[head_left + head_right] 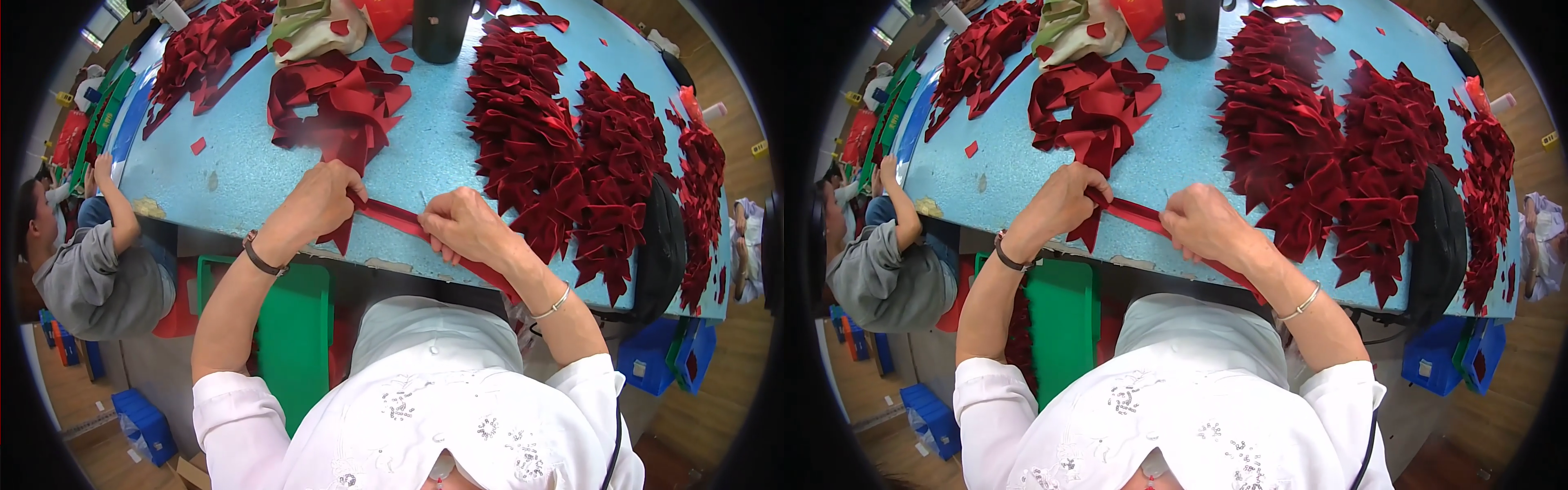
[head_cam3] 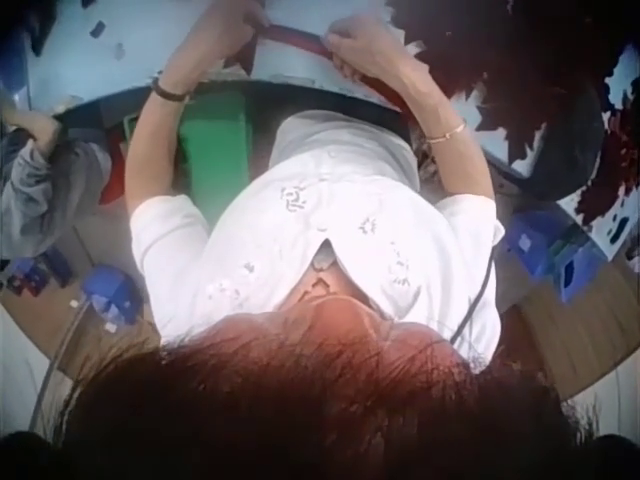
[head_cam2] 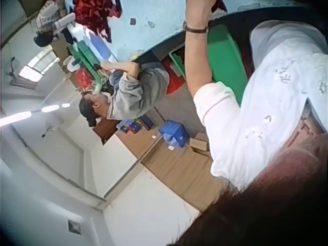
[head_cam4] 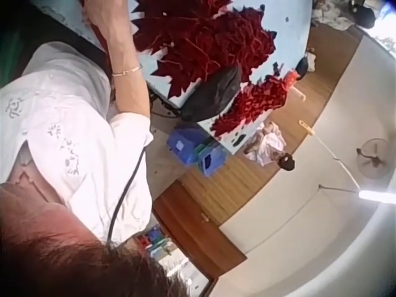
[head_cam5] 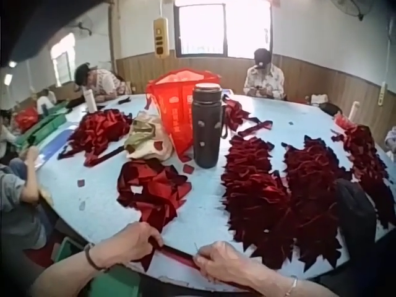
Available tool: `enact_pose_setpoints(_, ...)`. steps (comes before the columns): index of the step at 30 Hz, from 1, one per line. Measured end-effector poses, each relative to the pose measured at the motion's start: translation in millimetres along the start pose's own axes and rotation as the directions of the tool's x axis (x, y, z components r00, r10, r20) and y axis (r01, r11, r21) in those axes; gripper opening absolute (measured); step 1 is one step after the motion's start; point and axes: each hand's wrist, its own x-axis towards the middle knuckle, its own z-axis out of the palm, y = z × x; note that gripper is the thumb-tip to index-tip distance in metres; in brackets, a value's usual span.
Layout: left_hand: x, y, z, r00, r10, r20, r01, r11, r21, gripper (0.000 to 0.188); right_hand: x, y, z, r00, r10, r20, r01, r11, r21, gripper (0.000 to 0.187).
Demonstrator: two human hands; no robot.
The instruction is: Folding and assembling red fabric strips into decorative bows at a factory workstation.
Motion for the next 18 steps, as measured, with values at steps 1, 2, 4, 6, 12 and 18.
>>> enact_pose_setpoints(1, -0.4, 2.4, -1.1, 1.0, -0.017, 0.012, 0.017, 1.0, 0.005, 0.032, -5.7, 4.2, 0.0, 1.0, -0.002, -0.005, 0.002, 1.0, 0.005, 0.028)
enact_pose_setpoints(2, -0.9, 5.0, -2.6, 0.999, -0.035, 0.023, 0.034, 0.999, 0.011, 0.03, -10.8, 9.4, 0.8, 1.0, -0.026, -0.018, 0.026, 0.999, -0.02, 0.028)
enact_pose_setpoints(4, -0.8, 9.6, -4.2, 0.999, -0.039, 0.029, 0.039, 0.999, 0.029, 0.029, -21.1, 17.8, -0.5, 0.995, -0.081, -0.051, 0.077, 0.994, -0.073, 0.028)
enact_pose_setpoints(6, -0.3, 4.1, 0.9, 0.998, -0.052, 0.03, 0.052, 0.999, 0.015, 0.033, -25.6, 23.0, -4.2, 0.99, -0.13, -0.061, 0.128, 0.991, -0.035, 0.025)
enact_pose_setpoints(12, -4.1, 8.2, -1.7, 0.997, -0.071, 0.03, 0.07, 0.997, 0.013, 0.029, -47.2, 39.9, -9.3, 0.763, -0.573, -0.298, 0.432, 0.796, -0.424, 0.016)
enact_pose_setpoints(18, -0.3, 7.2, -3.4, 0.996, -0.072, 0.053, 0.071, 0.997, 0.017, 0.03, -51.6, 60.6, -7.6, 0.626, -0.749, -0.216, 0.42, 0.557, -0.716, 0.022)
